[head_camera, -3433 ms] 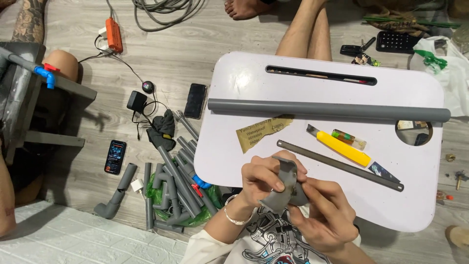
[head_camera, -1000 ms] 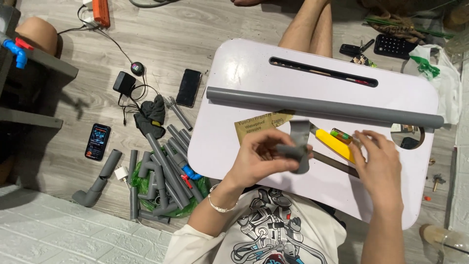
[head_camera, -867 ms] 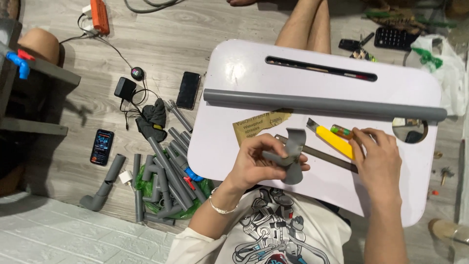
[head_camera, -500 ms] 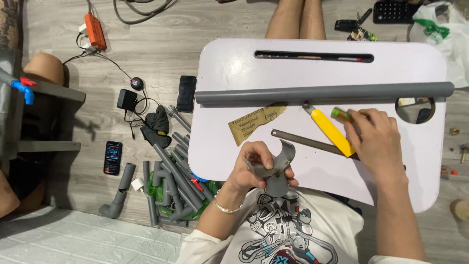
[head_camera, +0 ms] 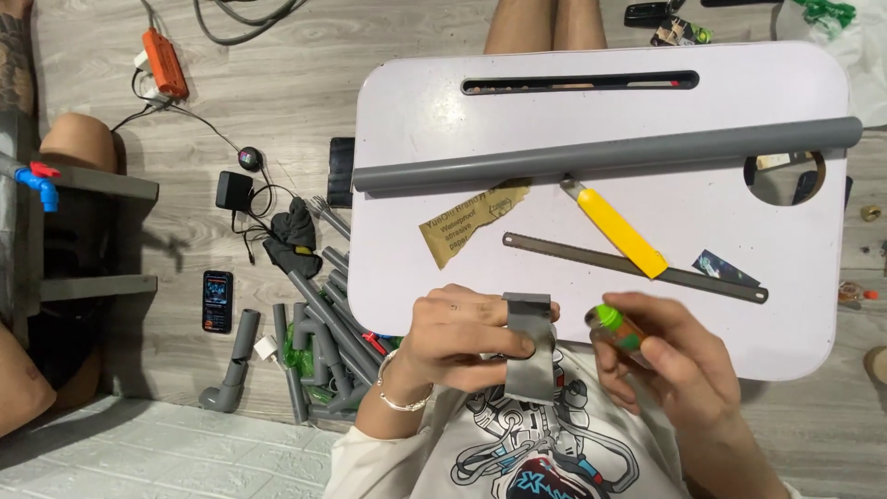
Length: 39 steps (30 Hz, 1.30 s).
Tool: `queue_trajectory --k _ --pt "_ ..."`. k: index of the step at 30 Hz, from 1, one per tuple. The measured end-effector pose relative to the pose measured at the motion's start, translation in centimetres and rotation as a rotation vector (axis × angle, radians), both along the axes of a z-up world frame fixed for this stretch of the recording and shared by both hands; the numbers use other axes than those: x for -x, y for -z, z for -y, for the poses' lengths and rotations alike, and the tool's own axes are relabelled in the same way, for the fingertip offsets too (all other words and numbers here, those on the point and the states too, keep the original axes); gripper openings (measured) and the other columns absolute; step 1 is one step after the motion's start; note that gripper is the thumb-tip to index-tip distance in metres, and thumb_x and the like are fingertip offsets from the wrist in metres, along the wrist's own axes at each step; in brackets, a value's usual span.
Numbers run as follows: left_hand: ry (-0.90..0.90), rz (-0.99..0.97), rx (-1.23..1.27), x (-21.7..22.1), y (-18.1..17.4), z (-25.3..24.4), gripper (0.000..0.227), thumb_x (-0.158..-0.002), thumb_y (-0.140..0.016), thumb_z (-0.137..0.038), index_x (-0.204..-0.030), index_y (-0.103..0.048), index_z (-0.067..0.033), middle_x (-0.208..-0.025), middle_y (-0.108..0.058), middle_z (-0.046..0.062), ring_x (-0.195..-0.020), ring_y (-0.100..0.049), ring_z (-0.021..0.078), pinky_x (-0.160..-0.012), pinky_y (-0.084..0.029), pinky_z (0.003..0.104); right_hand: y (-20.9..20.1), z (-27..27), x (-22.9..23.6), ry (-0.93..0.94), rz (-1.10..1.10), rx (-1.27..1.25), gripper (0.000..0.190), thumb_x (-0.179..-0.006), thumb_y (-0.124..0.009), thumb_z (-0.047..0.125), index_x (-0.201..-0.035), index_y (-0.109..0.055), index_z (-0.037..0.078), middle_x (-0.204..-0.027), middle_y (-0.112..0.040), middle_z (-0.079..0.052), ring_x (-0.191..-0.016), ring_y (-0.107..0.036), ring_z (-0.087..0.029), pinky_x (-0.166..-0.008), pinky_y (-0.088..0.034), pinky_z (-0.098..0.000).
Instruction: Trimming, sawing, and heating a PVC pipe fitting to prepare it for assembly into a structure.
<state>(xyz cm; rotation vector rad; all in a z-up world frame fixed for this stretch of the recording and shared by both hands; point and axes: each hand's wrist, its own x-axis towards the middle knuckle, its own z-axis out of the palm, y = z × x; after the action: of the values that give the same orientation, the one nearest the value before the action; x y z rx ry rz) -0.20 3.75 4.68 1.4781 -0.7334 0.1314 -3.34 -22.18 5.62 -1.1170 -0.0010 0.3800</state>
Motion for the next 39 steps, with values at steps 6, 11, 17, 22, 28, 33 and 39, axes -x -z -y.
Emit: queue_trajectory --k 6,11,17,22,28,33,39 --pt "-0.014 0.050 -0.039 0.1 0.5 -0.2 0.013 -0.081 -0.080 -0.013 -0.093 -0.079 -0.0072 -0.116 -0.077 0.025 -0.070 -0.077 0.0205 -0.060 -0.061 0.025 2.6 0.2 -0.4 -0.087 0.293 -0.081 0.034 -0.106 -0.054 0.010 -0.139 -0.051 0.000 -0.081 -0.065 -0.009 -0.046 -0.058 -0.010 -0.036 -0.045 -0.0183" --pt "0.007 0.111 -0.050 0.1 0.8 -0.1 0.012 -0.086 -0.079 -0.015 -0.095 -0.078 -0.0067 -0.109 -0.079 0.024 -0.082 -0.083 0.0273 -0.063 -0.066 0.029 2.8 0.5 0.6 -0.094 0.346 0.090 0.036 -0.098 -0.049 -0.004 -0.135 -0.053 -0.003 -0.084 -0.063 -0.008 -0.053 -0.051 -0.007 -0.043 -0.046 -0.0175" --pt "-0.005 0.101 -0.077 0.4 0.5 0.0 0.011 -0.084 -0.081 -0.014 -0.094 -0.079 -0.0090 -0.119 -0.076 0.025 -0.081 -0.083 0.0242 -0.068 -0.069 0.028 2.6 0.5 1.0 -0.069 0.348 0.179 0.033 -0.091 -0.053 -0.004 -0.123 -0.061 -0.003 -0.085 -0.072 -0.010 -0.050 -0.053 -0.005 -0.043 -0.044 -0.0166" --pt "-0.027 0.097 -0.149 0.6 -0.3 -0.1 0.009 -0.082 -0.084 -0.011 -0.090 -0.080 -0.0119 -0.117 -0.078 0.022 -0.072 -0.080 0.0177 -0.060 -0.062 0.024 3.3 0.6 1.8 -0.012 0.305 0.210 0.030 -0.085 -0.062 -0.008 -0.115 -0.064 -0.003 -0.104 -0.075 -0.015 -0.056 -0.061 -0.005 -0.048 -0.050 -0.0146" --pt "-0.028 0.078 -0.169 0.7 -0.3 0.1 0.013 -0.081 -0.085 -0.009 -0.090 -0.079 -0.0134 -0.118 -0.078 0.022 -0.080 -0.083 0.0214 -0.066 -0.066 0.026 3.9 0.1 1.9 0.015 0.239 0.072 0.024 -0.094 -0.063 -0.003 -0.117 -0.060 -0.002 -0.091 -0.071 -0.012 -0.051 -0.056 -0.004 -0.043 -0.045 -0.0154" --pt "-0.033 0.095 -0.180 0.7 -0.1 0.1 0.013 -0.081 -0.086 -0.009 -0.092 -0.080 -0.0131 -0.119 -0.077 0.020 -0.085 -0.084 0.0227 -0.067 -0.068 0.026 3.4 -0.3 1.8 -0.013 0.241 0.101 0.025 -0.092 -0.062 -0.005 -0.117 -0.060 -0.001 -0.095 -0.072 -0.012 -0.051 -0.056 -0.004 -0.043 -0.045 -0.0154" --pt "-0.037 0.068 -0.200 0.7 -0.7 0.1 0.014 -0.081 -0.086 -0.010 -0.091 -0.078 -0.0143 -0.119 -0.078 0.018 -0.091 -0.085 0.0254 -0.070 -0.069 0.028 3.5 -0.2 1.6 -0.024 0.228 0.090 0.026 -0.093 -0.058 -0.006 -0.119 -0.058 -0.002 -0.091 -0.070 -0.012 -0.049 -0.053 -0.005 -0.042 -0.042 -0.0166"
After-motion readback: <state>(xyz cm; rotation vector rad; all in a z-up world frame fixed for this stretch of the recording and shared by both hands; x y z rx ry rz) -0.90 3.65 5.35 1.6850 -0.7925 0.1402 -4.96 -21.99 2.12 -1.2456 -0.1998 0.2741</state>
